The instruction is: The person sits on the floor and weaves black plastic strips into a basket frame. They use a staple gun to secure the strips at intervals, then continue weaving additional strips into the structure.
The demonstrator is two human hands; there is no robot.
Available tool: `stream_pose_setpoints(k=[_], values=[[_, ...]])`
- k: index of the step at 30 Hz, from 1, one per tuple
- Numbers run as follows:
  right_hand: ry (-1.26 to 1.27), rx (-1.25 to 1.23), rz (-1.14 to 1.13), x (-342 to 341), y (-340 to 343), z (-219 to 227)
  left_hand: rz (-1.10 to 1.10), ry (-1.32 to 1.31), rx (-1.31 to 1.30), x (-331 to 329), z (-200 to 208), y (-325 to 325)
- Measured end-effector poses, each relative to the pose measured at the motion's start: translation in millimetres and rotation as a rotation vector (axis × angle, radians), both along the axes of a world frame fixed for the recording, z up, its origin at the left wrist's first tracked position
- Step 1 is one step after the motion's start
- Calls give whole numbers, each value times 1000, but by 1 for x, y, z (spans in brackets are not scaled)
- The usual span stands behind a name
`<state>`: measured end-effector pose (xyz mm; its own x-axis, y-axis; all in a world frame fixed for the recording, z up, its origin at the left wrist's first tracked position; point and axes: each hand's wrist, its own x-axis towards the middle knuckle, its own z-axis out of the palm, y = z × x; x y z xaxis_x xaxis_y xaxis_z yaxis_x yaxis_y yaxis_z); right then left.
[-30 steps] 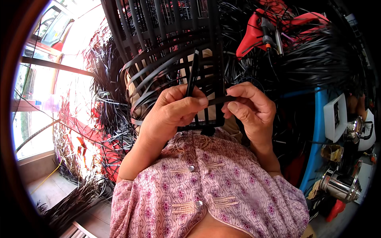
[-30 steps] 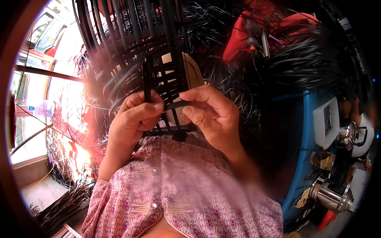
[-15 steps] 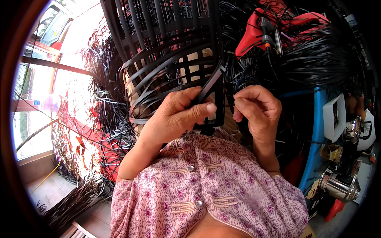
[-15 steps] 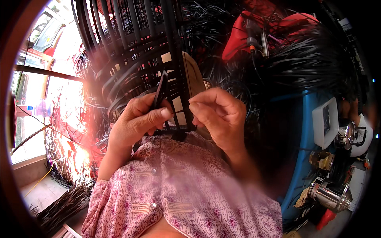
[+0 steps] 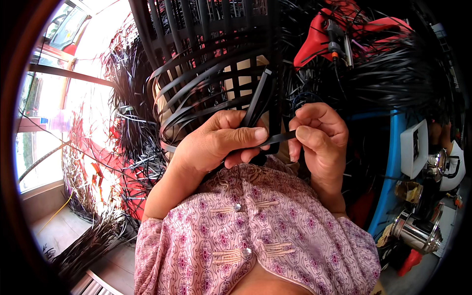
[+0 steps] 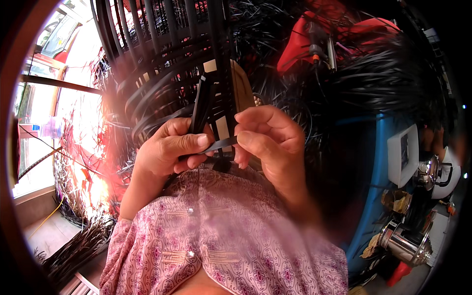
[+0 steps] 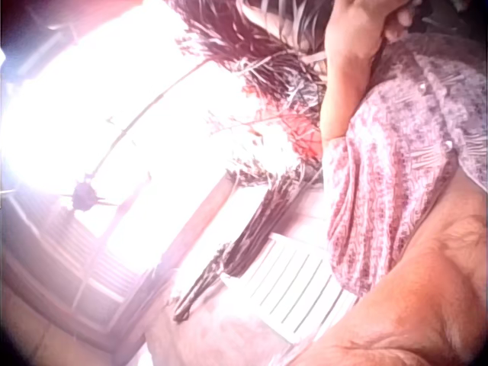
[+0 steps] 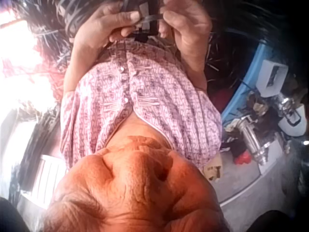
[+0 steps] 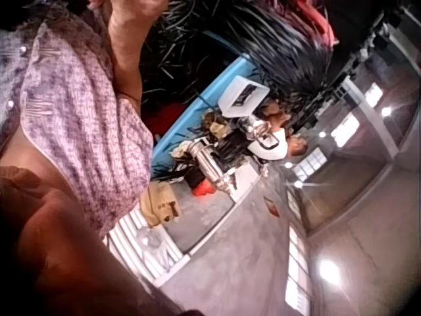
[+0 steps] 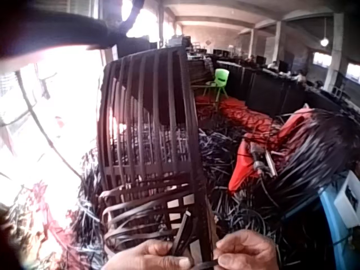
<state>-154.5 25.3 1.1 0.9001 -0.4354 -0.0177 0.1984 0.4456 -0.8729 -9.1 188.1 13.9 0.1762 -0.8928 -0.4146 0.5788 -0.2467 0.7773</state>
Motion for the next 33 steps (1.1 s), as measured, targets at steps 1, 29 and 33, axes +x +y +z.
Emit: stream_pose_setpoints(k=[1,29,33], values=[[-7,-8,5,0,-1,-1,-11,36,-11,1,-2,0],[105,-93,88,18,-10,-83,311,-727,43,-8,-33,10],[82,-103,143,27,7,-83,362,-785,23,-1,-28,0]])
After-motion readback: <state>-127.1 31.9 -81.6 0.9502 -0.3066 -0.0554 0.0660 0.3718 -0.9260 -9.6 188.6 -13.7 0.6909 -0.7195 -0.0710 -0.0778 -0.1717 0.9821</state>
